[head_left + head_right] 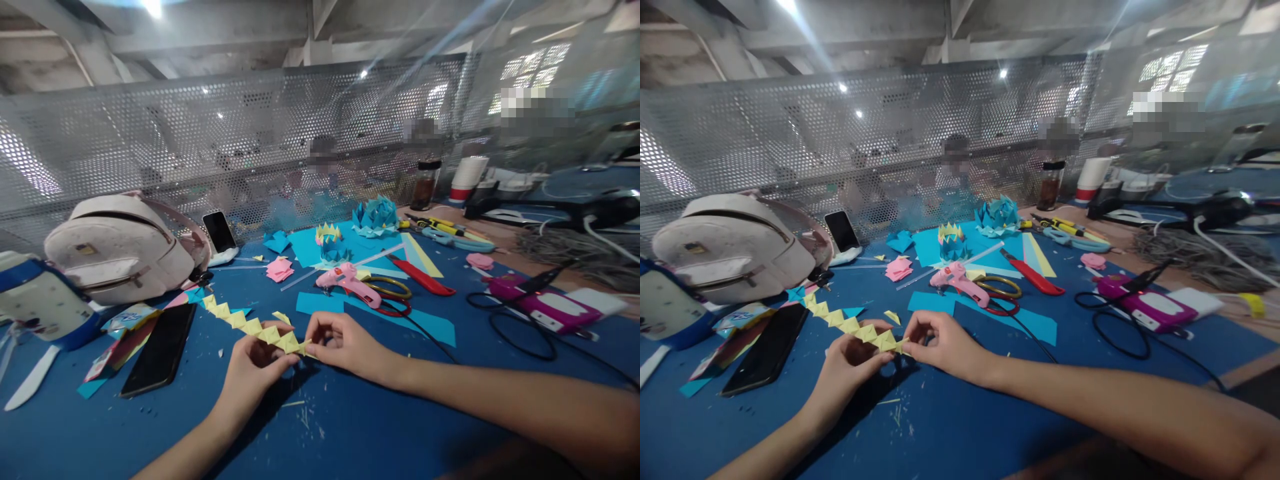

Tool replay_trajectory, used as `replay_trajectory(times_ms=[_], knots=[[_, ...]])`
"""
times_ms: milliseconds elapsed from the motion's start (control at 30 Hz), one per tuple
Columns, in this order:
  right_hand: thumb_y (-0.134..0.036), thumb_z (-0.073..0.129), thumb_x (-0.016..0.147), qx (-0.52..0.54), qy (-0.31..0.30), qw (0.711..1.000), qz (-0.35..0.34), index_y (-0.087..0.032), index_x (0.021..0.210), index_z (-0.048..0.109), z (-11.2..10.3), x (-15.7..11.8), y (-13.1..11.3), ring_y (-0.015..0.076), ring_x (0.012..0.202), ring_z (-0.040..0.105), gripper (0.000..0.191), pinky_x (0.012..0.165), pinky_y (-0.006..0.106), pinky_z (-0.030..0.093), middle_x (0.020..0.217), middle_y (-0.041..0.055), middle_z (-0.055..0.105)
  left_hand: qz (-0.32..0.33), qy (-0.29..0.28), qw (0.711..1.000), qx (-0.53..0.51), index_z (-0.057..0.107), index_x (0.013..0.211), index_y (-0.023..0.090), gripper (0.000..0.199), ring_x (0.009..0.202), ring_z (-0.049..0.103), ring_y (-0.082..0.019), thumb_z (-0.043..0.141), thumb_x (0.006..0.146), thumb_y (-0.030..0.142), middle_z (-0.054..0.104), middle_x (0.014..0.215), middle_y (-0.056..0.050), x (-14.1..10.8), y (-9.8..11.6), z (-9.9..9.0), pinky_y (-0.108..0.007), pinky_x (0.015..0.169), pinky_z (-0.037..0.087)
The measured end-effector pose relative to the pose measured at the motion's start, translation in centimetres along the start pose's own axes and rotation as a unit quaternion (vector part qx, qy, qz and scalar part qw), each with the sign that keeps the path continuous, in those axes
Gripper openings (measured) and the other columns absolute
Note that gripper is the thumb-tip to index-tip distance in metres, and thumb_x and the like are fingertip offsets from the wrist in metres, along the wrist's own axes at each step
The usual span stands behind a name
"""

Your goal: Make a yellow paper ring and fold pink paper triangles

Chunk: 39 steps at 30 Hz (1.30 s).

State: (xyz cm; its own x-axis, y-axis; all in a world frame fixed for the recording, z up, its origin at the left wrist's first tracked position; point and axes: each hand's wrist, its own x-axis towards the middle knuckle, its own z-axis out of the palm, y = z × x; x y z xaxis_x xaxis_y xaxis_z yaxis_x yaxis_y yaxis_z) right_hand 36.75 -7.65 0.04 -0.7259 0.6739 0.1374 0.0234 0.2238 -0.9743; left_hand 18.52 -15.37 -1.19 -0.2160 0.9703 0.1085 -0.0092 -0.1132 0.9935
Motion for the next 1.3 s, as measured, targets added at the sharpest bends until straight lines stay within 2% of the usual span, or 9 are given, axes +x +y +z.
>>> replay_trajectory(times_ms=[100, 200, 300, 400, 600, 867, 1133, 1300], knots=[[-0.037, 0.071, 0.079, -0.015, 0.005, 1.000, -0.006, -0.017, 0.078, 0.058, 0.03, 0.03, -0.01, 0.0105, 0.065, 0.052, 0.024, 0.060, 0.022, 0.041, 0.073, -0.0018, 0.058, -0.011, 0.005, 1.000, 0.003, 0.072, 0.084, 0.015, 0.037, 0.058, 0.061, -0.013, 0.088, 0.055, 0.033, 0.071, 0.076, -0.003, 0.01, -0.08, -0.05, -0.023, 0.057, 0.050], [-0.036, 0.070, 0.080, -0.029, 0.000, 1.000, -0.002, -0.017, 0.077, 0.057, 0.11, -0.05, 0.05, 0.0094, 0.060, 0.049, 0.023, 0.055, 0.021, 0.038, 0.070, -0.0024, 0.056, -0.025, 0.015, 0.999, 0.012, 0.066, 0.068, 0.015, 0.033, 0.055, 0.062, -0.015, 0.088, 0.056, 0.036, 0.070, 0.062, -0.004, 0.05, -0.14, -0.14, -0.024, 0.056, 0.050], [-0.036, 0.069, 0.081, -0.043, -0.007, 0.999, 0.003, -0.017, 0.077, 0.057, 0.22, -0.19, 0.12, 0.0085, 0.057, 0.047, 0.023, 0.050, 0.020, 0.034, 0.066, -0.0031, 0.055, -0.030, 0.021, 0.999, 0.022, 0.062, 0.060, 0.016, 0.034, 0.054, 0.062, -0.015, 0.087, 0.058, 0.039, 0.069, 0.057, -0.004, 0.04, -0.06, -0.16, -0.023, 0.054, 0.049], [-0.035, 0.069, 0.082, -0.054, -0.014, 0.998, 0.005, -0.017, 0.078, 0.057, 0.31, -0.27, 0.21, 0.0076, 0.054, 0.045, 0.022, 0.048, 0.019, 0.032, 0.064, -0.0036, 0.055, -0.034, 0.023, 0.999, 0.029, 0.064, 0.060, 0.016, 0.034, 0.053, 0.062, -0.015, 0.087, 0.057, 0.040, 0.069, 0.056, -0.004, 0.01, 0.00, -0.06, -0.022, 0.052, 0.047], [-0.036, 0.068, 0.082, -0.063, -0.023, 0.998, 0.008, -0.017, 0.077, 0.057, 0.31, -0.21, 0.20, 0.0074, 0.052, 0.044, 0.023, 0.047, 0.018, 0.031, 0.062, -0.0041, 0.053, -0.037, 0.046, 0.998, 0.023, 0.057, 0.055, 0.018, 0.040, 0.053, 0.065, -0.017, 0.089, 0.052, 0.042, 0.069, 0.056, -0.003, 0.03, -0.36, 0.22, -0.025, 0.055, 0.050], [-0.037, 0.067, 0.082, -0.072, -0.027, 0.997, 0.004, -0.017, 0.076, 0.057, 0.38, -0.17, 0.14, 0.0078, 0.052, 0.043, 0.023, 0.047, 0.019, 0.032, 0.062, -0.0042, 0.053, -0.025, 0.044, 0.998, 0.025, 0.065, 0.064, 0.016, 0.035, 0.055, 0.066, -0.017, 0.088, 0.054, 0.040, 0.069, 0.057, -0.002, 0.05, -0.49, 0.21, -0.025, 0.058, 0.054], [-0.045, 0.066, 0.087, -0.094, -0.019, 0.995, -0.017, -0.017, 0.083, 0.059, 0.16, -0.12, 0.50, 0.0093, 0.056, 0.050, 0.029, 0.049, 0.019, 0.037, 0.067, -0.0023, 0.058, 0.038, 0.015, 0.997, 0.073, 0.066, 0.068, 0.015, 0.030, 0.057, 0.066, -0.017, 0.082, 0.067, 0.041, 0.070, 0.062, -0.004, 0.01, -0.70, -0.03, -0.025, 0.055, 0.053], [-0.028, 0.068, 0.086, -0.167, -0.004, 0.982, -0.084, -0.018, 0.083, 0.064, -0.44, -0.35, 0.38, 0.0100, 0.062, 0.050, 0.011, 0.055, 0.021, 0.038, 0.079, -0.0005, 0.061, 0.138, -0.032, 0.980, 0.143, 0.071, 0.069, 0.017, 0.021, 0.067, 0.066, -0.018, 0.075, 0.078, 0.035, 0.070, 0.071, -0.006, -0.04, -0.14, -0.45, -0.025, 0.061, 0.052]])
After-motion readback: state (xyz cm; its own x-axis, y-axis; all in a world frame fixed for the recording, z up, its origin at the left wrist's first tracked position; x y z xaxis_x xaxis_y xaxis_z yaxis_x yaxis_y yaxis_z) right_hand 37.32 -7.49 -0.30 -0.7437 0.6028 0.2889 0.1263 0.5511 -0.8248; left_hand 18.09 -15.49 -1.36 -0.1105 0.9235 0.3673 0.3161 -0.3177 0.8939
